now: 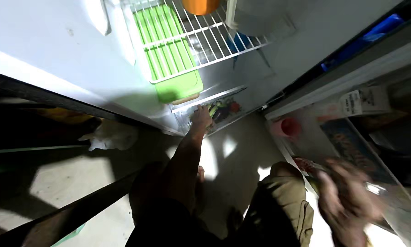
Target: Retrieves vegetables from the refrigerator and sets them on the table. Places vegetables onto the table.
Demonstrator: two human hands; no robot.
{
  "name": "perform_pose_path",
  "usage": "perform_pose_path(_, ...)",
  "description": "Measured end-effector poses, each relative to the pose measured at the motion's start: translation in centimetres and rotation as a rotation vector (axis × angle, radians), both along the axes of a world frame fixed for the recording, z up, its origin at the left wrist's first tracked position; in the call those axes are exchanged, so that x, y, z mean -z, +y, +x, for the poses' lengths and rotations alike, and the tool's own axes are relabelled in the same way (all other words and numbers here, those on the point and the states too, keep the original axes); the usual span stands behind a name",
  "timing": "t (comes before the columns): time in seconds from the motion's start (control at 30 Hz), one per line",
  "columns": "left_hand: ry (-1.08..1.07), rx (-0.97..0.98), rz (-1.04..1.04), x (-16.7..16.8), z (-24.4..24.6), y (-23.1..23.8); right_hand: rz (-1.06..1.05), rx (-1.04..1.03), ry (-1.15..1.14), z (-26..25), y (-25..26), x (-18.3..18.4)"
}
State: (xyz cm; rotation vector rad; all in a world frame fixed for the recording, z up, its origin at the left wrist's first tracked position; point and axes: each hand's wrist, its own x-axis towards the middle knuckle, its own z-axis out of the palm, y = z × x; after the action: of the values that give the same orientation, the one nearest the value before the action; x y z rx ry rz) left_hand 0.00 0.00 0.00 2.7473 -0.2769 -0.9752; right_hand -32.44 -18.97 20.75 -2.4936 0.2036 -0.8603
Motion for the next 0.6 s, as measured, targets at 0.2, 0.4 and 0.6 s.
perform_pose_path(0.2, -0.091, 0.03, -0.002, 0.3, -1.4, 0.1, 0.149, -0.112, 0.221, 10.2, 4.0, 8.3)
perform_pose_path(0.4, -0.108, 0.053, -0.042, 0.8, -1.1, 0.6, 0.1, -0.176, 0.41, 17.5, 4.0, 11.7)
perform_pose_path(0.6, -0.153, 0.085, -0.105, 2.1, -1.2, 1.3, 0.116, -0.212, 0.511, 19.1, 4.2, 13.9)
